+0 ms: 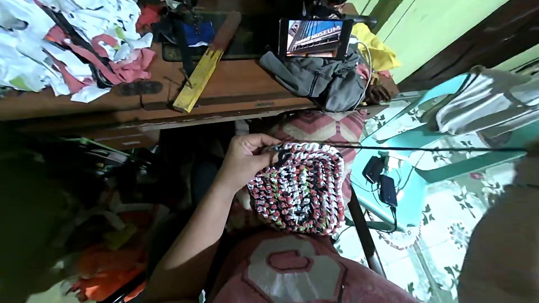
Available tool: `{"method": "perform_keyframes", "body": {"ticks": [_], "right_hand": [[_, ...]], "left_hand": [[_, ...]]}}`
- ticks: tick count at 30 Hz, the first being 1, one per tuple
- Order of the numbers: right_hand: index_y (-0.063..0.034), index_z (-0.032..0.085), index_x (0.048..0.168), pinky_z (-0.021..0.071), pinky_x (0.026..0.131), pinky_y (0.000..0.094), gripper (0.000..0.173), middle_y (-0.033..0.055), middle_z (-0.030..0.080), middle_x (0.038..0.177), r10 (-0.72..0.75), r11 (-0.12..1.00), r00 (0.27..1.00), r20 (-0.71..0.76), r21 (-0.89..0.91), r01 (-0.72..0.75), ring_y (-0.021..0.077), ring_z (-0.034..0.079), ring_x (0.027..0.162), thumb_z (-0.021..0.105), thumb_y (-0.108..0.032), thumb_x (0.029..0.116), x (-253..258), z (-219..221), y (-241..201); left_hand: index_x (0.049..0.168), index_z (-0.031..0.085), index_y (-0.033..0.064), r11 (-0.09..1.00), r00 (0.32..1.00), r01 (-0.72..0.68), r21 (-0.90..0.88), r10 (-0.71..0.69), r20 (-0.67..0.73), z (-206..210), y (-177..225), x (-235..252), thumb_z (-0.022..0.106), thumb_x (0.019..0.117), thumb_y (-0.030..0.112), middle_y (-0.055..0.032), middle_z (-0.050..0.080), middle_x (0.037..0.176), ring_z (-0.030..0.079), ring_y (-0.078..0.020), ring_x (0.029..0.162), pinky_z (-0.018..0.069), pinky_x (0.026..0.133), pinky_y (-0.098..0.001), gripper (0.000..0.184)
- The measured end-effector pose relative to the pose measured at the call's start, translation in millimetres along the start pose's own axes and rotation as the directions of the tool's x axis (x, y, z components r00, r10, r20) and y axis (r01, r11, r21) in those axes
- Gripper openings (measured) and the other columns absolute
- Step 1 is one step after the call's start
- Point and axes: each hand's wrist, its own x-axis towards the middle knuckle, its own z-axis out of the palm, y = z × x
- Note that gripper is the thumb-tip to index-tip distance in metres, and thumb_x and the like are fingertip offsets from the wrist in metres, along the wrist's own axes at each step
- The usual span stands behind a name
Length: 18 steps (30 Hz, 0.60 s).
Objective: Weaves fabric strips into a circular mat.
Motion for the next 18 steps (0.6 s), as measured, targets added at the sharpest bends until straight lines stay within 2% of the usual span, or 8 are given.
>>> {"method": "perform_keyframes", "body": {"ticks": [1, 2, 3, 5, 7, 10, 13, 18], "right_hand": [[-0.0042, 0.055, 0.107, 0.0529, 0.07, 0.0155, 0.019, -0.0033, 0.064, 0.083, 0.301, 0.949, 0.9, -0.314, 0.195, -0.25, 0.0014, 0.064, 0.074, 0.036, -0.005, 0.1065, 20.8, 41.8, -9.5], [-0.0221, 0.056, 0.102, 0.0503, 0.061, 0.0159, 0.016, -0.0149, 0.059, 0.074, 0.494, 0.866, 0.781, -0.382, 0.3, -0.401, -0.0023, 0.058, 0.063, 0.043, -0.013, 0.104, 47.5, 78.5, -27.9], [-0.0303, 0.053, 0.098, 0.0473, 0.056, 0.0164, 0.018, -0.0197, 0.054, 0.069, 0.572, 0.812, 0.764, -0.298, 0.334, -0.478, -0.0038, 0.052, 0.059, 0.044, -0.015, 0.1014, 68.7, 113.1, -48.4], [-0.0283, 0.06, 0.102, 0.0446, 0.052, 0.0169, 0.02, -0.0176, 0.058, 0.072, 0.495, 0.815, 0.869, 0.021, 0.334, -0.473, -0.0033, 0.05, 0.057, 0.048, -0.013, 0.0997, 89.7, 174.5, -74.0], [-0.0155, 0.067, 0.109, 0.0454, 0.053, 0.0193, 0.017, -0.0095, 0.065, 0.083, 0.298, 0.872, 0.893, 0.338, 0.285, -0.399, -0.0006, 0.053, 0.061, 0.056, -0.012, 0.0967, 102.1, 227.4, -92.5], [-0.0078, 0.072, 0.115, 0.054, 0.067, 0.0175, 0.023, -0.006, 0.072, 0.096, 0.013, 0.864, 0.703, 0.711, 0.345, -0.365, -0.0027, 0.063, 0.077, 0.06, -0.012, 0.0961, 117.3, 279.8, -116.7], [-0.0053, 0.073, 0.102, 0.0557, 0.069, 0.0158, 0.021, -0.0065, 0.072, 0.087, -0.162, 0.763, 0.517, 0.841, 0.439, -0.474, -0.004, 0.064, 0.076, 0.055, 0.002, 0.0952, 123.6, 303.1, -122.2], [-0.0091, 0.066, 0.081, 0.0478, 0.057, 0.0134, 0.018, -0.0085, 0.062, 0.071, -0.157, 0.726, 0.534, 0.83, 0.464, -0.507, -0.0041, 0.056, 0.062, 0.057, 0.002, 0.0927, 119.9, 307.1, -119.5]], "left_hand": [[0.102, 0.074, 0.0003, 1.0, 1.0, 0.006, 0.008, -0.007, 0.007, 4.2, 3.4, 1.7, 0.071, 0.0858, -0.006, -0.0034, 0.073, 0.083, 0.065, -0.0058, 0.066, 0.0556, 0.06, -0.0202, 0.018], [0.102, 0.074, 0.0, 1.0, 1.0, 0.008, 0.018, -0.008, 0.017, 8.1, 6.7, 3.5, 0.071, 0.0862, -0.006, -0.0038, 0.072, 0.083, 0.064, -0.0062, 0.066, 0.0551, 0.059, -0.0202, 0.017], [0.102, 0.074, -0.0002, 0.999, 1.0, 0.013, 0.031, -0.013, 0.024, 11.6, 9.9, 5.3, 0.072, 0.0864, -0.006, -0.0044, 0.072, 0.083, 0.064, -0.0066, 0.065, 0.055, 0.059, -0.0205, 0.017], [0.102, 0.074, 0.0006, 0.998, 0.999, 0.014, 0.058, -0.016, 0.029, 17.1, 14.8, 7.7, 0.071, 0.0858, -0.006, -0.0047, 0.073, 0.084, 0.064, -0.0071, 0.065, 0.0545, 0.058, -0.0208, 0.018], [0.102, 0.074, 0.0011, 0.998, 0.999, 0.012, 0.065, -0.014, 0.036, 20.3, 17.1, 8.0, 0.071, 0.0852, -0.007, -0.0049, 0.072, 0.083, 0.063, -0.0074, 0.064, 0.0546, 0.056, -0.0209, 0.019], [0.101, 0.074, 0.0003, 0.997, 0.999, -0.029, 0.073, 0.026, 0.043, 21.8, 17.7, 8.2, 0.071, 0.0855, -0.007, -0.004, 0.072, 0.082, 0.063, -0.0061, 0.064, 0.0542, 0.057, -0.0199, 0.017], [0.1, 0.074, 0.0001, 0.996, 0.998, -0.048, 0.078, 0.046, 0.031, 20.4, 17.0, 6.8, 0.072, 0.0849, -0.008, -0.0036, 0.072, 0.081, 0.062, -0.0053, 0.063, 0.0531, 0.056, -0.019, 0.017], [0.101, 0.074, 0.0007, 0.996, 0.998, -0.048, 0.07, 0.045, 0.048, 17.7, 15.2, 5.4, 0.072, 0.0855, -0.007, -0.0034, 0.072, 0.084, 0.064, -0.0057, 0.064, 0.0542, 0.057, -0.0192, 0.017]]}}
